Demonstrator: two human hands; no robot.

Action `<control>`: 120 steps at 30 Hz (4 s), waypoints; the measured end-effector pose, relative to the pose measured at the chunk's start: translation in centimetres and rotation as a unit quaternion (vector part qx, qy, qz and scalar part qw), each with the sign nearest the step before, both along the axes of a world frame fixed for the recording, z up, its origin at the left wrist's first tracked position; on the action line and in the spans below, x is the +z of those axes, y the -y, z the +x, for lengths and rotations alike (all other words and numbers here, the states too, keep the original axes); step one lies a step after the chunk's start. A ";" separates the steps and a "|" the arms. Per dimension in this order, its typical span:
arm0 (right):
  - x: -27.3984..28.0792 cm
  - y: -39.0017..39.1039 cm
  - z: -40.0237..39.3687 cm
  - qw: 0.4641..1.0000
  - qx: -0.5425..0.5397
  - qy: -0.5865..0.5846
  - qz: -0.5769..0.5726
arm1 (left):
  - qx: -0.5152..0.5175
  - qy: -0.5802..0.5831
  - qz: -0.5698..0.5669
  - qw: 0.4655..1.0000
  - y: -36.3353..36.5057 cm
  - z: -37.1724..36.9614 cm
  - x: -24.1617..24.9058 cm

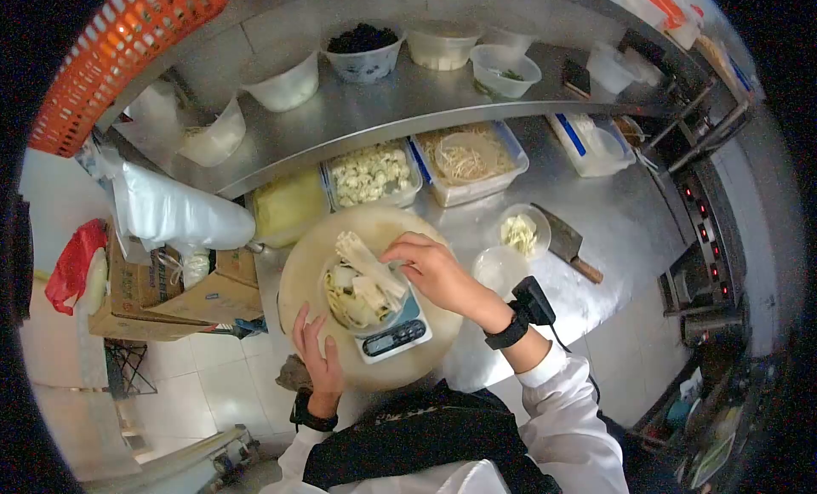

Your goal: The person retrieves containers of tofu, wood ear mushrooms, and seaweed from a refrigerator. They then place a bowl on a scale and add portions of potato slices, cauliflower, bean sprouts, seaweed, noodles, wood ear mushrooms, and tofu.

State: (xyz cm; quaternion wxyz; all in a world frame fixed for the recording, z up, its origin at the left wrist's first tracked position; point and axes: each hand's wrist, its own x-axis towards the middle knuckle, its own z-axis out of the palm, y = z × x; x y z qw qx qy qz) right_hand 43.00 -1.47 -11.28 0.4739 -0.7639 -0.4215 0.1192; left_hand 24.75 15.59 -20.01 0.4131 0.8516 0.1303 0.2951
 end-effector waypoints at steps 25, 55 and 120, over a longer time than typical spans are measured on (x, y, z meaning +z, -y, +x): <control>-18.7 -10.0 24.7 0.906 0.083 0.244 -0.335 | 0.267 -0.094 0.024 0.959 4.2 2.1 -6.8; -15.2 -5.5 23.7 0.998 -0.032 -0.052 -0.017 | 0.226 -0.043 -0.008 0.973 3.9 0.0 -6.8; -16.2 15.2 -1.3 0.983 -0.122 -0.010 -0.135 | 0.184 0.018 -0.018 0.983 4.4 -2.2 -8.4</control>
